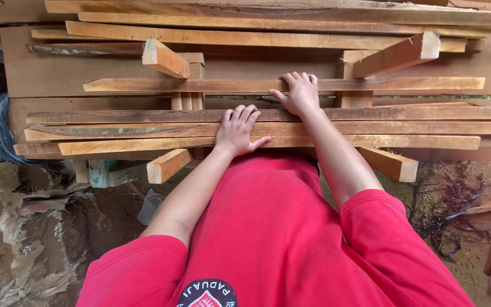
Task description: The person organizes several thin wooden slats on a workbench and then uses a black strap to bundle them together securely.
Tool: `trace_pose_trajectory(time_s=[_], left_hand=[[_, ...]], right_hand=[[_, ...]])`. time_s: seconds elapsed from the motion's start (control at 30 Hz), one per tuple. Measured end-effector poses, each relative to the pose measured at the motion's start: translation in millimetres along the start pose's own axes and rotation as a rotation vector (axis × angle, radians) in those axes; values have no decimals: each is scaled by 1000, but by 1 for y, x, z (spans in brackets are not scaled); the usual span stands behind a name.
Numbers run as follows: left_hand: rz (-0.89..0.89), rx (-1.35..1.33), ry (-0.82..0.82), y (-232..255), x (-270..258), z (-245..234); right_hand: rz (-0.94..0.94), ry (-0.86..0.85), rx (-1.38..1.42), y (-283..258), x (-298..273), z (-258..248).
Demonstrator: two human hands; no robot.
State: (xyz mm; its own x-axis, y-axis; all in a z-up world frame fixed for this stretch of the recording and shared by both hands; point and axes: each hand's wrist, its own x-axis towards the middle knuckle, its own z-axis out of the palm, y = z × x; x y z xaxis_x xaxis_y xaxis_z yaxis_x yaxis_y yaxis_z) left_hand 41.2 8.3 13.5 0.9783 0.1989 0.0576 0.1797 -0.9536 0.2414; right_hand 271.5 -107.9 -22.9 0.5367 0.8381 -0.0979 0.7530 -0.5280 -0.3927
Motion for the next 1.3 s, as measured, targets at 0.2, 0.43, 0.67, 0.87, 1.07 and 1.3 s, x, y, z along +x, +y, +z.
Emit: trace_pose_trajectory(time_s=[0.2, 0.43, 0.67, 0.87, 1.07, 1.3], left_hand=[[12, 15, 63, -3, -3, 12], [-105, -42, 177, -5, -2, 26], [-195, -54, 50, -12, 20, 21], [-190, -141, -71, -29, 12, 20], [-183, -183, -98, -19, 10, -2], [-95, -81, 6, -4, -9, -3]], right_hand=[[-200, 106, -73, 2, 3, -13], [-264, 82, -75, -7, -25, -53], [-245, 101, -40, -15, -53, -40], [-232, 17, 43, -27, -67, -41], [-227, -20, 64, -30, -71, -47], [-236, -6, 66, -30, -78, -43]])
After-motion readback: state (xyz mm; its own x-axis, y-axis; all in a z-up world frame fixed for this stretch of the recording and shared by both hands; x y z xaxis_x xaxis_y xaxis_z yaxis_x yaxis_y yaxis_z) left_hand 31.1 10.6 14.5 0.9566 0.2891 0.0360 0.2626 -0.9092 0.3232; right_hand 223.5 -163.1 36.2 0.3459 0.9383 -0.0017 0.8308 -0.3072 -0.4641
